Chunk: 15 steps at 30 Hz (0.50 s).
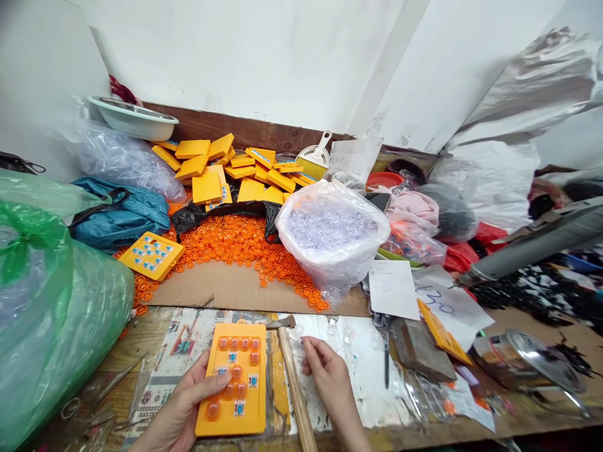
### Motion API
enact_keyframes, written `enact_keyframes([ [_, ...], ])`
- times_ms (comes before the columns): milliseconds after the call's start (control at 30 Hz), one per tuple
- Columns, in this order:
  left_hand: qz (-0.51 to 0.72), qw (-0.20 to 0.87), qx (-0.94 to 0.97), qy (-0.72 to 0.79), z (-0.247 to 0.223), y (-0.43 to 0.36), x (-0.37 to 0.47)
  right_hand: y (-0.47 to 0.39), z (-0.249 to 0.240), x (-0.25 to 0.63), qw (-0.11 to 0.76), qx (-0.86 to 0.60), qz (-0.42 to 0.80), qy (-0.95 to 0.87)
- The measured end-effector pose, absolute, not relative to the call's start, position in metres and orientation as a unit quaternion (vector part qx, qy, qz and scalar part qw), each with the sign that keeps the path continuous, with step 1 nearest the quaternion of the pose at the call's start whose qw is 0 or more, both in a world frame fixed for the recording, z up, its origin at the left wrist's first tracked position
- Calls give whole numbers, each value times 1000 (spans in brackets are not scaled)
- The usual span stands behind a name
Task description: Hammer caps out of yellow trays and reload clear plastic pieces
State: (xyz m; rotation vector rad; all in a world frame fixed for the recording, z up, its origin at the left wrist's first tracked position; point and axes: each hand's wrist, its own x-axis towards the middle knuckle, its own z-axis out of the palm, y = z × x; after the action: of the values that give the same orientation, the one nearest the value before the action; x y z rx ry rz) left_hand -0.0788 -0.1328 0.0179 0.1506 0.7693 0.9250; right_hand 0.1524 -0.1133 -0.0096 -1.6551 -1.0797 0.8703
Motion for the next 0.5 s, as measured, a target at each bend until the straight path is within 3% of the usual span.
enact_keyframes([
  [300,442,818,150,336,19,-137,-71,-132,18,100,453,-569,366,-581],
  [500,479,790,147,353,19,-139,-67,-134,17,75,467,-504,261,-678],
])
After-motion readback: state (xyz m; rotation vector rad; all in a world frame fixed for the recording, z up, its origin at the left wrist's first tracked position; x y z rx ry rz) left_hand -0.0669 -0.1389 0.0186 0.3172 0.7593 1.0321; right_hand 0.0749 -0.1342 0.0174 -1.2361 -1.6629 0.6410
